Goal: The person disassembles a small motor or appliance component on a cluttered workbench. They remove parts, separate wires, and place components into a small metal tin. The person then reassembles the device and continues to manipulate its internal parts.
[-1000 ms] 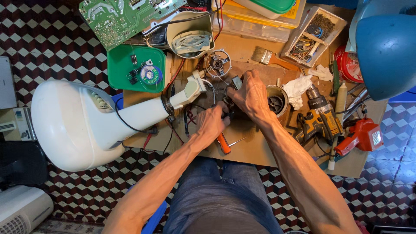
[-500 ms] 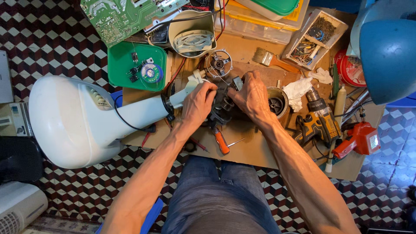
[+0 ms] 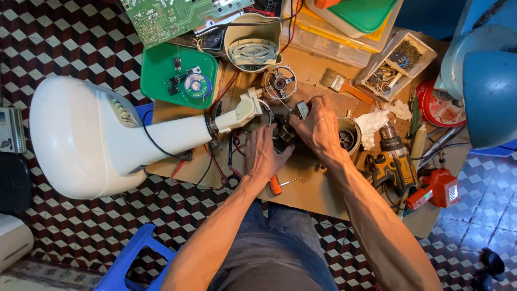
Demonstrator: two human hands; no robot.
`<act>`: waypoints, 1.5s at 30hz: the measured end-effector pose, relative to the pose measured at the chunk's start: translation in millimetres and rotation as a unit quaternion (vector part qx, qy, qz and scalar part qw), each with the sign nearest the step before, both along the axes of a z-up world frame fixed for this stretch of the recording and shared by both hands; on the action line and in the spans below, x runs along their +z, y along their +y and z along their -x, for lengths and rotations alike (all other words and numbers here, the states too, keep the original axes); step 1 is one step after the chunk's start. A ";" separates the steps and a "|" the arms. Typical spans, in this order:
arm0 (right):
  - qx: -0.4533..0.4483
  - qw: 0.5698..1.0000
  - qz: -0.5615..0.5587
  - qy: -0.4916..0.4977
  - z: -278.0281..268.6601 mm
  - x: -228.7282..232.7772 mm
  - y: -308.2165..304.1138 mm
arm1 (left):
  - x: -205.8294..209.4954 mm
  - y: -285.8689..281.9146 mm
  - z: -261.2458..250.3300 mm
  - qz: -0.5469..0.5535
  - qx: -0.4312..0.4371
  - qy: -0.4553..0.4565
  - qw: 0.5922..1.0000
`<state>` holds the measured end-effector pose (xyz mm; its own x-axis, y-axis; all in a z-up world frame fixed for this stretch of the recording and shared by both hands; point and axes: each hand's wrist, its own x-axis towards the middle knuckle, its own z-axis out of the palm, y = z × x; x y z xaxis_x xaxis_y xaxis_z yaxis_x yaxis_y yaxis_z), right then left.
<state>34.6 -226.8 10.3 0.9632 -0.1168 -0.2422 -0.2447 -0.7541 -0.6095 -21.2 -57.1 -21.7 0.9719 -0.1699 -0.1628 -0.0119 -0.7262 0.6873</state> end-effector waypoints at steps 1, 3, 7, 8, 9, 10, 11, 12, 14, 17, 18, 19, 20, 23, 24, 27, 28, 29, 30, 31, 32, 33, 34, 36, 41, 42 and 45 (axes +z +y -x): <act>0.000 1.000 0.013 0.003 -1.9 -1.0 1.2 | -2.2 -1.8 1.7 -0.001 0.005 0.011 1.000; -0.001 1.000 0.025 0.007 -3.2 -2.1 2.1 | -6.8 -7.3 3.9 -0.005 0.021 0.019 1.000; -0.006 1.000 0.025 0.013 -2.2 -0.7 0.0 | -15.8 -18.0 3.9 -0.015 0.042 0.022 0.999; -0.006 1.000 0.023 0.014 -1.9 -0.6 1.4 | -17.2 -16.7 3.0 -0.020 0.042 0.026 0.999; -0.001 1.000 0.019 0.014 -1.6 -0.2 2.2 | -17.6 -14.2 2.2 -0.023 0.035 0.010 0.999; 0.002 1.000 0.014 0.013 -1.3 1.0 2.0 | -17.1 -10.7 0.8 -0.026 0.025 -0.007 0.999; 0.005 1.000 0.009 0.012 -1.2 2.1 1.8 | -15.6 -7.0 -0.9 -0.029 0.016 -0.023 0.999; 0.010 1.000 0.013 -0.001 -1.3 2.8 2.0 | -13.4 -3.4 -2.6 -0.026 0.004 -0.028 0.999; 0.020 0.999 0.021 -0.028 -1.6 4.3 3.6 | -7.1 5.5 -6.2 -0.020 -0.019 -0.037 0.999; 0.022 1.000 0.005 -0.016 0.0 10.2 1.9 | 2.8 14.4 -11.3 -0.047 -0.051 0.048 0.996; 0.026 1.000 -0.004 -0.018 -0.3 12.9 2.7 | 6.1 17.7 -13.0 -0.058 -0.066 0.039 0.995; 0.030 0.999 -0.013 -0.020 -0.4 16.1 3.4 | 9.2 20.6 -14.6 -0.070 -0.081 0.031 0.994; 0.031 0.999 -0.018 -0.021 -0.2 20.1 1.7 | 11.4 20.6 -16.0 -0.078 -0.098 0.023 0.992; 0.014 0.999 0.001 0.029 -3.8 28.4 4.2 | 14.0 27.8 -22.0 -0.092 -0.157 -0.026 0.983; 0.013 1.000 0.002 0.027 -5.1 31.2 5.4 | 14.4 31.9 -23.4 -0.082 -0.159 -0.042 0.983; 0.009 1.000 -0.003 0.027 -5.9 38.5 4.1 | 13.2 40.9 -23.5 -0.053 -0.163 -0.094 0.981; 0.008 1.000 -0.010 0.028 -5.8 40.5 3.1 | 12.7 43.3 -22.3 -0.046 -0.160 -0.114 0.979; 0.007 0.999 -0.018 0.029 -5.9 42.0 2.9 | 12.1 44.8 -20.9 -0.039 -0.157 -0.133 0.978; 0.014 1.000 -0.018 0.019 -6.0 43.2 3.1 | 11.6 45.1 -19.5 -0.031 -0.145 -0.121 0.981; 0.021 1.000 -0.018 0.009 -6.1 44.0 3.4 | 11.0 44.9 -18.4 -0.023 -0.133 -0.110 0.985; 0.028 0.999 -0.016 -0.001 -5.2 44.9 2.9 | 10.1 43.5 -17.2 -0.014 -0.122 -0.097 0.988; 0.025 1.000 -0.010 -0.001 -4.2 45.7 2.6 | 9.0 41.8 -16.6 -0.001 -0.112 -0.089 0.990; 0.024 1.000 -0.005 -0.002 -4.5 46.3 3.2 | 8.1 41.1 -16.9 0.010 -0.100 -0.081 0.992; 0.020 1.000 0.002 0.002 -5.2 47.6 4.2 | 6.3 40.3 -18.7 0.008 -0.091 -0.055 0.994; 0.015 1.000 0.013 0.000 -11.2 57.1 2.3 | 4.6 45.6 -20.1 0.003 -0.135 -0.111 0.985; 0.011 1.000 -0.001 0.013 -12.5 60.3 1.2 | 4.3 48.7 -19.2 0.018 -0.126 -0.108 0.986; 0.000 0.999 -0.022 0.042 -12.6 70.6 -8.4 | -0.8 49.0 -15.0 0.056 -0.105 -0.094 0.988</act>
<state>47.2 -235.2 80.8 0.9390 -0.1035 -0.3279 -0.2963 -0.7273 -0.6190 -6.3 -8.1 -22.5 0.9245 -0.3780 0.0481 -0.2892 -0.6140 0.7344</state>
